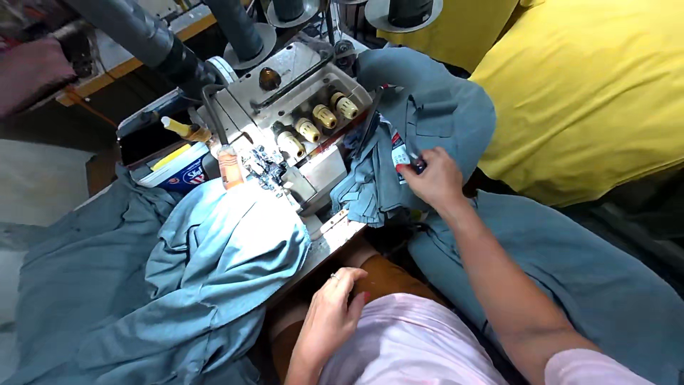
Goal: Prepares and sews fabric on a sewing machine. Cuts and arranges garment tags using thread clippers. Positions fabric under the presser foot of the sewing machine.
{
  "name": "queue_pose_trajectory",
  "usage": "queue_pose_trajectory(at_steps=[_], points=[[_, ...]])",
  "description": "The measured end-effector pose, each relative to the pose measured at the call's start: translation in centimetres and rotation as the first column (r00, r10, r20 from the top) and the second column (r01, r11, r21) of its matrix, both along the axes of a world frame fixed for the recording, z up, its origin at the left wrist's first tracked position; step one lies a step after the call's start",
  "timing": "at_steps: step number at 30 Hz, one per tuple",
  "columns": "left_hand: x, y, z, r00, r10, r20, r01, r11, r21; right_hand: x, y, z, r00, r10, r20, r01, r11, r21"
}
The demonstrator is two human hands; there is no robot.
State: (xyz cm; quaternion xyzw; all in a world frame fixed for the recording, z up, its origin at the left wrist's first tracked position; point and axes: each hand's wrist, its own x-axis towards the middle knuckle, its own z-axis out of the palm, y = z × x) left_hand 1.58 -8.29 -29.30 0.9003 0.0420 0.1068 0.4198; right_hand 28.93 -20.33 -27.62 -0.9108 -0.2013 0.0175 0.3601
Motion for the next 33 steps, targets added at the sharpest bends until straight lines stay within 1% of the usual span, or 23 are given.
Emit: queue_pose_trajectory(at_steps=[1,4,5,7,9,10,12,13,15,17,19,21,23,24,25,27,28,30,31,33], points=[[0.5,0.1,0.2,0.999,-0.01,0.033,0.011,1.0,-0.008,0.0,0.0,0.1,0.999,0.036,-0.023,-0.035,0.999,0.002],[3.2,0.6,1.5,0.986,-0.017,0.168,0.011,0.999,0.032,-0.1,-0.3,0.3,0.994,0.086,-0.072,-0.068,0.974,0.216],[4.3,0.6,2.3,0.976,-0.01,0.216,-0.003,0.998,0.06,-0.4,-0.6,0.7,0.991,0.097,-0.089,-0.071,0.964,0.257],[6.7,0.6,4.1,0.948,0.013,0.318,-0.048,0.994,0.102,-1.1,-1.7,2.2,0.986,0.161,-0.043,-0.145,0.956,0.256],[8.8,0.7,5.4,0.925,-0.005,0.381,-0.028,0.996,0.081,-1.6,-3.5,4.1,0.944,0.318,0.091,-0.33,0.924,0.192],[9.7,0.8,6.0,0.923,-0.051,0.382,0.035,0.998,0.049,-1.8,-4.5,4.9,0.893,0.416,0.172,-0.442,0.883,0.159],[11.6,1.3,7.2,0.915,-0.201,0.35,0.237,0.969,-0.063,-1.8,-6.1,6.6,0.765,0.578,0.284,-0.629,0.767,0.131],[12.5,1.4,7.6,0.902,-0.273,0.336,0.328,0.937,-0.12,-1.7,-6.5,7.2,0.707,0.639,0.303,-0.697,0.704,0.14],[14.2,1.4,7.9,0.883,-0.355,0.308,0.422,0.886,-0.19,-1.1,-6.9,7.8,0.629,0.711,0.313,-0.772,0.62,0.144],[15.1,1.2,7.8,0.887,-0.344,0.307,0.417,0.883,-0.216,-0.3,-6.9,7.8,0.615,0.723,0.313,-0.784,0.604,0.145],[15.4,0.9,7.7,0.899,-0.306,0.312,0.379,0.902,-0.207,0.3,-6.9,7.9,0.604,0.736,0.304,-0.796,0.579,0.178],[15.1,0.7,7.9,0.911,-0.311,0.271,0.365,0.913,-0.182,0.7,-6.6,7.8,0.597,0.74,0.308,-0.802,0.554,0.223],[15.0,0.8,7.7,0.906,-0.355,0.228,0.395,0.905,-0.16,0.9,-5.8,7.3,0.626,0.716,0.308,-0.779,0.581,0.234],[15.0,0.9,7.4,0.909,-0.363,0.205,0.397,0.903,-0.165,1.0,-5.2,6.7,0.662,0.688,0.295,-0.749,0.62,0.233],[15.2,1.1,7.0,0.92,-0.352,0.175,0.382,0.905,-0.188,1.1,-4.4,6.0,0.719,0.642,0.266,-0.694,0.676,0.246],[15.4,1.4,6.1,0.962,-0.264,0.066,0.272,0.917,-0.292,1.4,-3.2,4.4,0.834,0.519,0.189,-0.552,0.787,0.276],[15.5,1.5,5.9,0.98,-0.199,0.005,0.188,0.919,-0.348,1.7,-3.1,3.8,0.867,0.47,0.163,-0.498,0.822,0.276],[15.6,1.8,5.4,0.992,-0.1,-0.074,0.058,0.9,-0.431,2.1,-3.9,3.0,0.895,0.414,0.165,-0.444,0.864,0.237],[15.6,1.9,5.2,0.992,-0.074,-0.099,0.02,0.887,-0.461,2.0,-4.6,2.8,0.897,0.405,0.179,-0.436,0.878,0.195],[15.7,2.2,4.8,0.989,-0.063,-0.133,-0.016,0.853,-0.522,1.4,-5.8,2.3,0.877,0.393,0.276,-0.431,0.898,0.088]])
